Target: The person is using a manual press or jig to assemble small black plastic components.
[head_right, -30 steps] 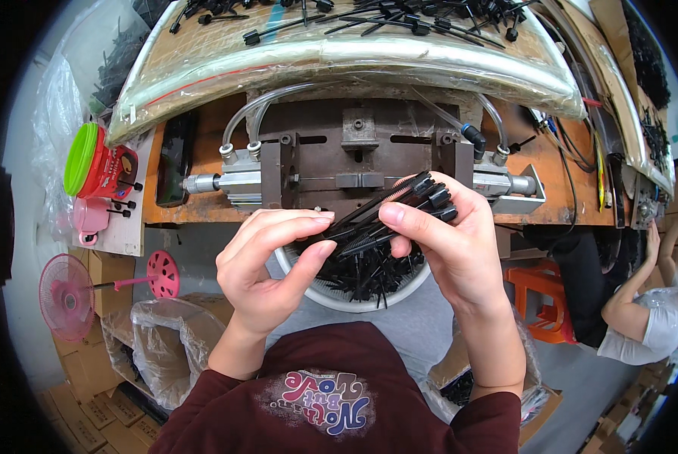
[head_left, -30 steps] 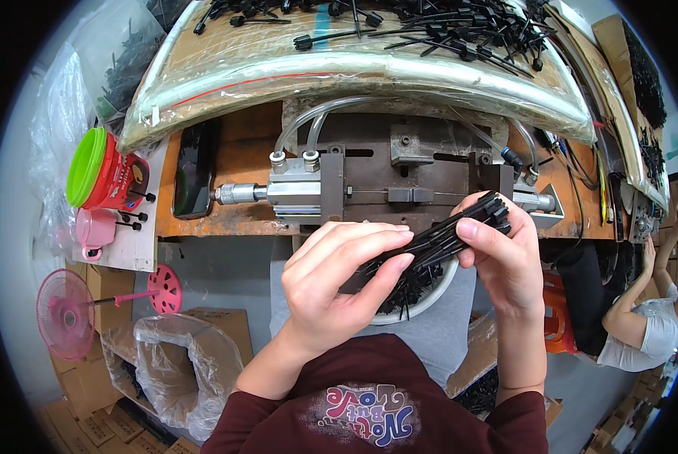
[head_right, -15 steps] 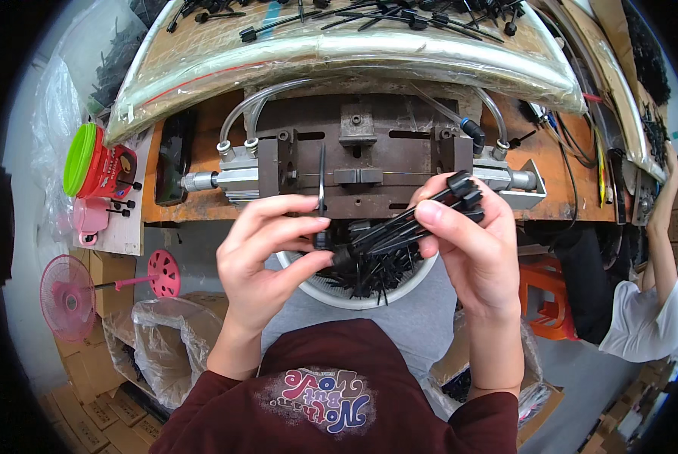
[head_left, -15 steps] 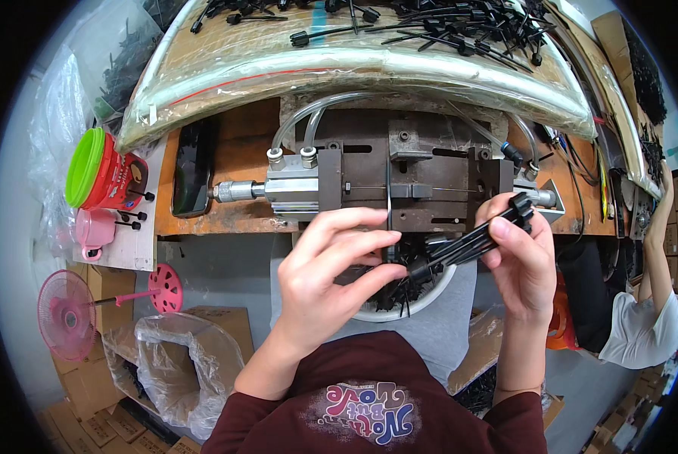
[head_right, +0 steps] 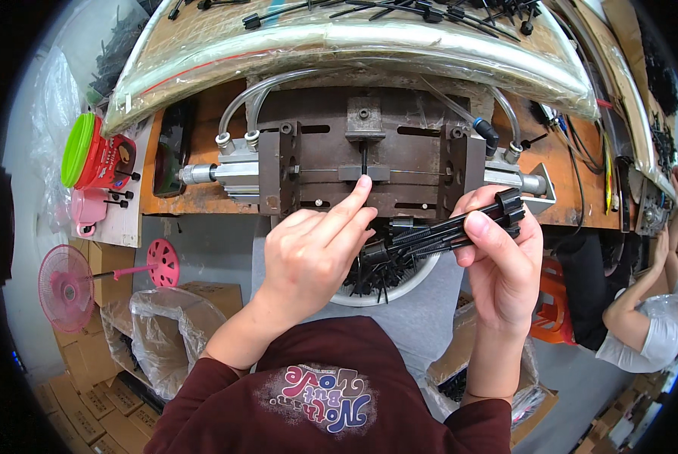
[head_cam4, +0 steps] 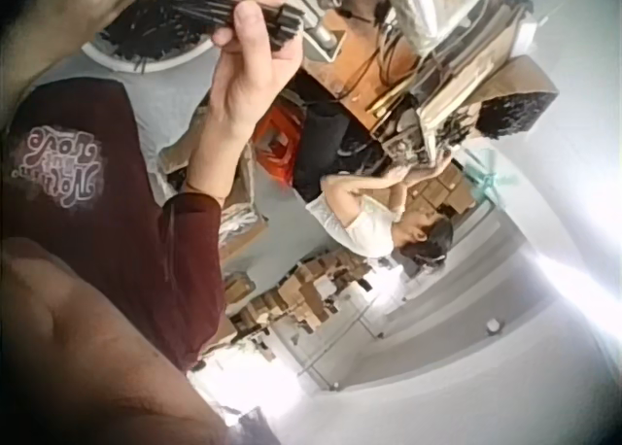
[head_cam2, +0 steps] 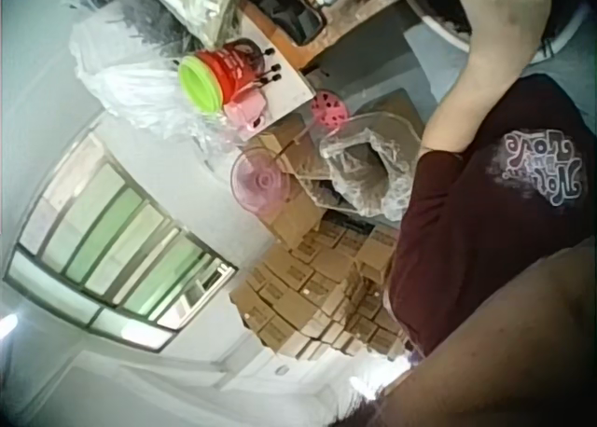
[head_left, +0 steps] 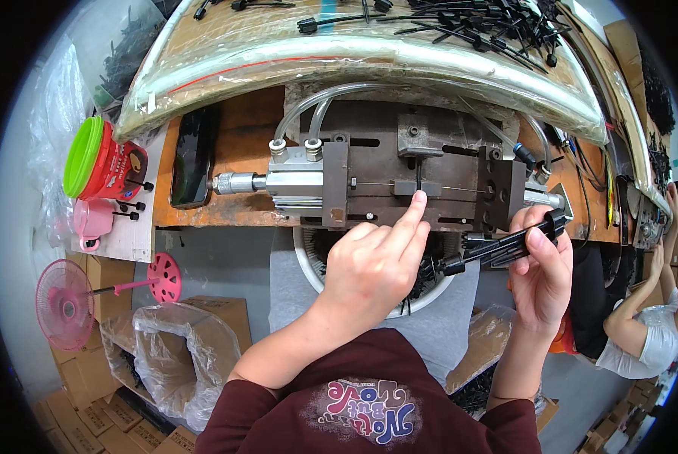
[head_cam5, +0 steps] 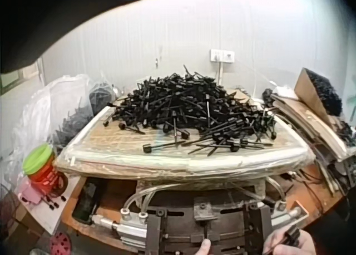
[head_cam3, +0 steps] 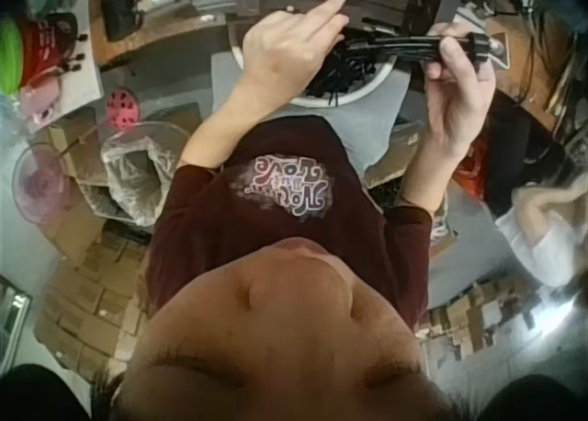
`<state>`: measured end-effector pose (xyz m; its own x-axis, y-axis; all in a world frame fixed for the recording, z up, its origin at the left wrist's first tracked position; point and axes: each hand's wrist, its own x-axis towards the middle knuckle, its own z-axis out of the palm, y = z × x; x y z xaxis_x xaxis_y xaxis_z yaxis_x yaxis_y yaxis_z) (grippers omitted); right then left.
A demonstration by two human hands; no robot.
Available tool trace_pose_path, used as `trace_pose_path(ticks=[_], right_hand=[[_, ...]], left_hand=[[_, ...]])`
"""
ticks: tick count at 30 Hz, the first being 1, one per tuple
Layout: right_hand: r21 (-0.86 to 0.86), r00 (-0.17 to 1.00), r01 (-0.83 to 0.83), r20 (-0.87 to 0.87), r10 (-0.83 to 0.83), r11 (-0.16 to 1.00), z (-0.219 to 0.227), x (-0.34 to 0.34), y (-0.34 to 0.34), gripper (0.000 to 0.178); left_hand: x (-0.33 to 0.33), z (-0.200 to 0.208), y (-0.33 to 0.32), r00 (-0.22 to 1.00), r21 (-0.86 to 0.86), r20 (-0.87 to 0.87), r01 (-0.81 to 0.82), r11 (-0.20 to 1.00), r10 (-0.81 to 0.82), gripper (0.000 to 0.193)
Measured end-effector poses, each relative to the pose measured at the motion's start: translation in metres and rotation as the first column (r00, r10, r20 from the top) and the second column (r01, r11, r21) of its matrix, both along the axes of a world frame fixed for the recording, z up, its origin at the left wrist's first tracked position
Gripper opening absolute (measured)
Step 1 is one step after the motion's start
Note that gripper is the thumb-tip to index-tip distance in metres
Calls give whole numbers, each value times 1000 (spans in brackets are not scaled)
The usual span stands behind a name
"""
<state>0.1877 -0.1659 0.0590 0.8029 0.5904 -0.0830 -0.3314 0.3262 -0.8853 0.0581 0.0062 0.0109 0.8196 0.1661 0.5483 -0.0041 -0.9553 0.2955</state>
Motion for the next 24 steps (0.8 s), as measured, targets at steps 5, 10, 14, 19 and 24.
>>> trace_pose_path(ticks=[5, 10, 14, 19, 24], right_hand=[[-10, 1000, 14, -3, -14, 1000, 0, -2, 2, 18], [4, 999, 34, -12, -34, 999, -2, -3, 1, 17], [30, 999, 42, -16, -41, 999, -3, -3, 0, 17], [40, 999, 29, -34, -27, 999, -5, -8, 0, 16], [40, 998, -33, -47, 35, 999, -5, -15, 8, 15]], left_hand=[[1, 1, 3, 1000, -30, 9, 10, 999, -10, 21], [1, 2, 2, 1000, -32, -9, 4, 999, -5, 22], [0, 4, 4, 1000, -49, -19, 10, 999, -11, 26], [-9, 23, 5, 983, -677, -49, 99, 729, -179, 51], [-21, 34, 1, 962, -957, 150, 200, 212, -230, 49]])
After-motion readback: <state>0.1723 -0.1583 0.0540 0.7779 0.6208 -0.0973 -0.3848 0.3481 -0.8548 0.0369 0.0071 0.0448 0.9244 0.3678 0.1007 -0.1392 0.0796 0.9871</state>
